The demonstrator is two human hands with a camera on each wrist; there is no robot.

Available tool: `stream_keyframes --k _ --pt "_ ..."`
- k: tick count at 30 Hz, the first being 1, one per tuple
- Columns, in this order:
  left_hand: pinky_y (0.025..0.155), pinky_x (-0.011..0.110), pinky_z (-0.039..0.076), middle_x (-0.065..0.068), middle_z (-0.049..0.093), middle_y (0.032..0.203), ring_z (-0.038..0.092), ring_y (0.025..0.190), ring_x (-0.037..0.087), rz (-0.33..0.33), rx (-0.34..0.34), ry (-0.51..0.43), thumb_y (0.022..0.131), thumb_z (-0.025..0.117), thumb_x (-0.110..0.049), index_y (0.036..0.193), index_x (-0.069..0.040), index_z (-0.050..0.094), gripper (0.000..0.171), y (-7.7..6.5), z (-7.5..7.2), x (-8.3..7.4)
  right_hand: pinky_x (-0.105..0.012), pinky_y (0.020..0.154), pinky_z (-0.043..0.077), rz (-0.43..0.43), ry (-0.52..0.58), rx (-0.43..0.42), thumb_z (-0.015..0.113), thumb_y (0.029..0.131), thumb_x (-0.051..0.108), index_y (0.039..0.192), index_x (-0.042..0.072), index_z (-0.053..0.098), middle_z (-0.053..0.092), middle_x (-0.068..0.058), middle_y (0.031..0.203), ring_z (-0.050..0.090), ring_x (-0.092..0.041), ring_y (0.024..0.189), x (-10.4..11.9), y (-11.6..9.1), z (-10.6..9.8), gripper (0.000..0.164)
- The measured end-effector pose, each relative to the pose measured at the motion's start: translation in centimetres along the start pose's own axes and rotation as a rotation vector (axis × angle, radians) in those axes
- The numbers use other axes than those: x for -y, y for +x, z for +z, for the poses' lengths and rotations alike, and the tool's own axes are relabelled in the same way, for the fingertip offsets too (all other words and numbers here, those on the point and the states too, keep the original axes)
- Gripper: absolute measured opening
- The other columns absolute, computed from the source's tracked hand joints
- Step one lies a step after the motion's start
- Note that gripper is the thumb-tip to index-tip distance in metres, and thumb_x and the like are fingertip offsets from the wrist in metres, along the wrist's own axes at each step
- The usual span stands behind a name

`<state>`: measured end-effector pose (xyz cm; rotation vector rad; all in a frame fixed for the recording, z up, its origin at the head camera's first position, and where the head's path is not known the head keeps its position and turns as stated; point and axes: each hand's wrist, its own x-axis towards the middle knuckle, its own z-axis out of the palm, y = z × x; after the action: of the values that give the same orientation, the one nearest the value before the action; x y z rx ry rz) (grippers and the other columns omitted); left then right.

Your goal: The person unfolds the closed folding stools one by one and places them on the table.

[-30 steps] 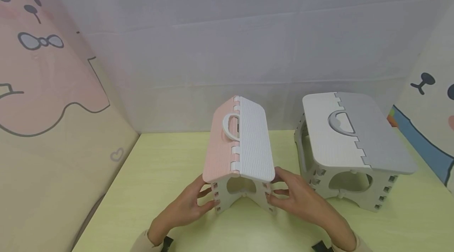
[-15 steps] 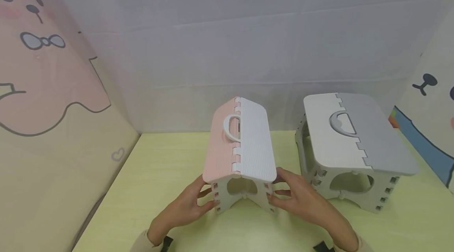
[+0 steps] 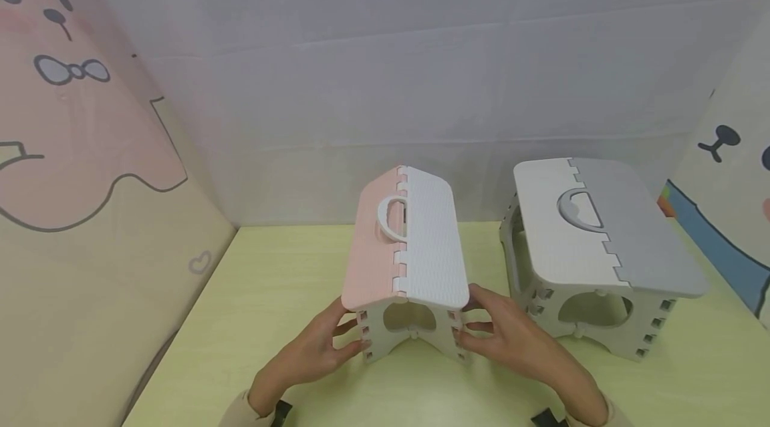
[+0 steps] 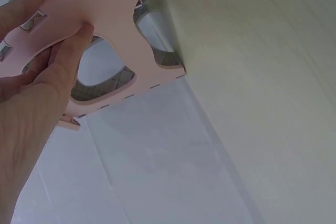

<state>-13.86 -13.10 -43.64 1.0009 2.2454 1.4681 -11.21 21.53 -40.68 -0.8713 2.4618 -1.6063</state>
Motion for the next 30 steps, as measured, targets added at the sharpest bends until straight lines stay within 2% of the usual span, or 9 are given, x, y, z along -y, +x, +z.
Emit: stream_keyframes --k 3,7,12,19,26,30 --pt "0.113 0.035 0.042 -0.002 0.044 0.147 0.046 0.138 0.023 0.015 -0.004 0.004 0.092 0.069 0.012 0.153 -0.024 0.031 0.080 -0.1 0.0 0.1 -0.030 0.084 0.061 -0.003 -0.003 0.002 0.076 0.093 0.007 0.148 0.001 0.047 0.059 -0.023 0.137 0.057 -0.002 0.121 0.0 0.0 0.0 0.063" --pt "0.113 0.037 0.042 0.001 0.043 0.149 0.047 0.137 0.024 0.053 0.005 0.019 0.092 0.069 0.012 0.155 -0.021 0.028 0.082 0.1 0.1 0.2 -0.029 0.085 0.061 0.033 0.008 0.008 0.077 0.093 0.009 0.148 0.001 0.046 0.056 -0.024 0.140 0.055 0.001 0.121 0.2 -0.1 -0.1 0.064" --pt "0.113 0.036 0.042 0.000 0.043 0.150 0.047 0.137 0.022 0.046 0.010 0.034 0.092 0.070 0.009 0.156 -0.021 0.027 0.082 0.2 0.2 -0.1 -0.028 0.085 0.061 0.064 -0.013 0.009 0.077 0.093 0.012 0.148 0.001 0.046 0.056 -0.024 0.139 0.058 -0.002 0.119 0.3 -0.2 -0.1 0.064" --pt "0.113 0.039 0.044 0.001 0.043 0.152 0.048 0.138 0.023 0.075 0.008 0.097 0.093 0.071 0.006 0.157 -0.019 0.026 0.082 0.3 0.2 -0.3 -0.029 0.087 0.060 0.085 -0.041 0.004 0.077 0.094 0.015 0.146 0.000 0.047 0.058 -0.022 0.137 0.058 -0.004 0.118 0.6 -0.1 -0.1 0.062" --pt "0.112 0.041 0.046 0.004 0.044 0.154 0.047 0.140 0.025 0.102 -0.007 0.158 0.093 0.073 0.004 0.157 -0.017 0.027 0.082 0.4 0.3 -0.6 -0.035 0.084 0.062 0.049 -0.115 -0.017 0.078 0.093 0.013 0.141 -0.001 0.052 0.064 -0.015 0.128 0.062 -0.008 0.112 0.7 0.0 -0.1 0.056" --pt "0.111 0.044 0.047 0.004 0.046 0.151 0.047 0.139 0.025 0.093 -0.021 0.189 0.094 0.073 -0.001 0.156 -0.017 0.030 0.078 0.4 0.3 -0.9 -0.036 0.083 0.062 0.028 -0.156 -0.038 0.079 0.092 0.013 0.138 0.000 0.055 0.066 -0.010 0.124 0.063 -0.008 0.109 0.7 -0.1 -0.1 0.053"
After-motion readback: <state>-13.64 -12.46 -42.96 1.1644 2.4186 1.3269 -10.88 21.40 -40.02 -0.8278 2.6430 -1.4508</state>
